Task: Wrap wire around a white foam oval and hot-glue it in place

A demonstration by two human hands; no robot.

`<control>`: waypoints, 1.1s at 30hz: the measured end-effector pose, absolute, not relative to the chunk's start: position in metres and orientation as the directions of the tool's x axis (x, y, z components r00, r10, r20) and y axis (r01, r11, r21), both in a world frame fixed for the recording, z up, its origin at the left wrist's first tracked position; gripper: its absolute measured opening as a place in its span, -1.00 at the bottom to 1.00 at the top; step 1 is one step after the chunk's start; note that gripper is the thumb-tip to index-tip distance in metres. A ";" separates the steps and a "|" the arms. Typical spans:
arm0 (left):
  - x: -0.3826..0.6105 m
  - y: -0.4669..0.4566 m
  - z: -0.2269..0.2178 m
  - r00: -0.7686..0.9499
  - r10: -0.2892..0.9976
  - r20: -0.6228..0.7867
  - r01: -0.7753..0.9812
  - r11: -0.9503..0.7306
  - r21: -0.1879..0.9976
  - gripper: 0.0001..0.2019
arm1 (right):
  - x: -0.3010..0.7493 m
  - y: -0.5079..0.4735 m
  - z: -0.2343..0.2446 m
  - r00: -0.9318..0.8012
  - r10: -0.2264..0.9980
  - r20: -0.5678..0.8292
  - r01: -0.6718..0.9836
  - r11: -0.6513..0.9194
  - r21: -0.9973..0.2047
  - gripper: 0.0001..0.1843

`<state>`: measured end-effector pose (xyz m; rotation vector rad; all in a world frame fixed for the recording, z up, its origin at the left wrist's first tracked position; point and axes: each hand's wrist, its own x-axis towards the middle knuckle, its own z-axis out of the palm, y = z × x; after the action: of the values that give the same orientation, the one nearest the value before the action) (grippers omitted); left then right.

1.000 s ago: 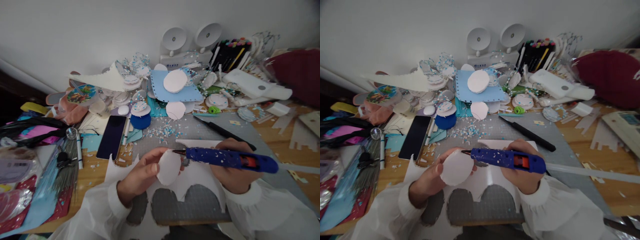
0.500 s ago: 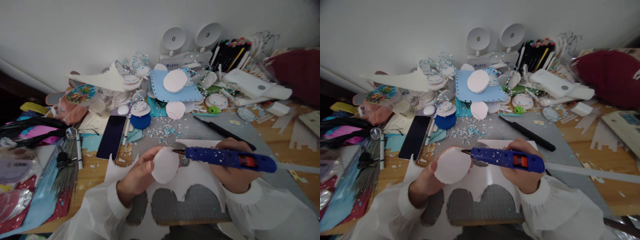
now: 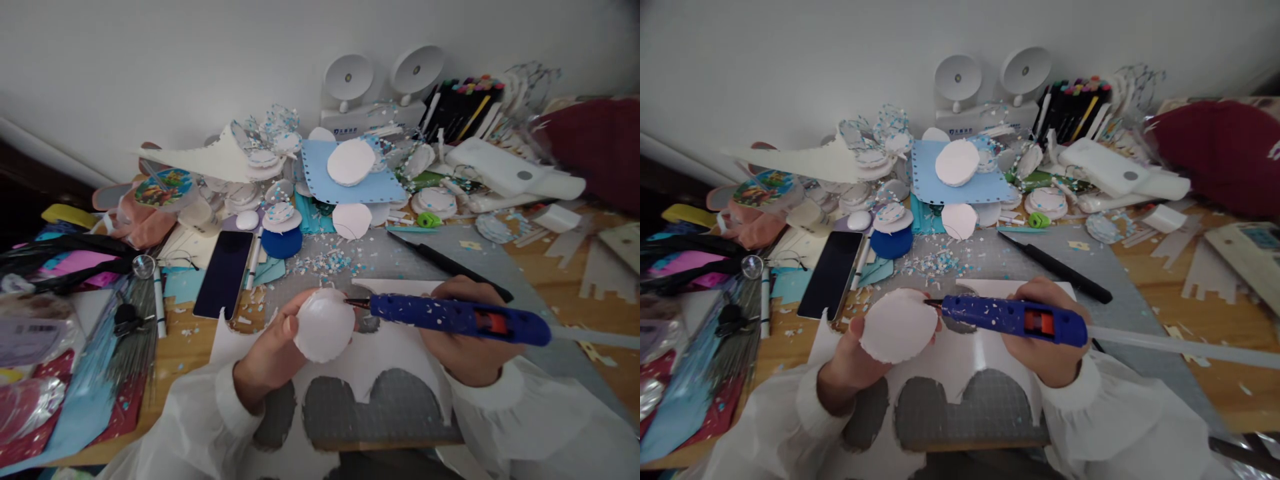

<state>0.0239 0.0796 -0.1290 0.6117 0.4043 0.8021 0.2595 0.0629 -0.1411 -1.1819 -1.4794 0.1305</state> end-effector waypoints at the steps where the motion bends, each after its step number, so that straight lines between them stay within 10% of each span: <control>1: 0.024 0.079 -0.129 0.635 0.765 -0.107 -0.542 0.540 0.644 -0.39 | 0.260 0.063 -0.141 0.192 0.703 0.685 0.571 0.488 -0.660 -0.68; 33: 0.023 0.078 -0.128 0.618 0.774 -0.135 -0.542 0.544 0.640 -0.41 | 0.262 0.060 -0.139 0.143 0.770 0.621 0.570 0.449 -0.688 -0.75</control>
<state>0.0234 0.0780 -0.1280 0.5925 0.4336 0.8103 0.2617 0.0603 -0.1394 -1.2233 -1.5331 0.2142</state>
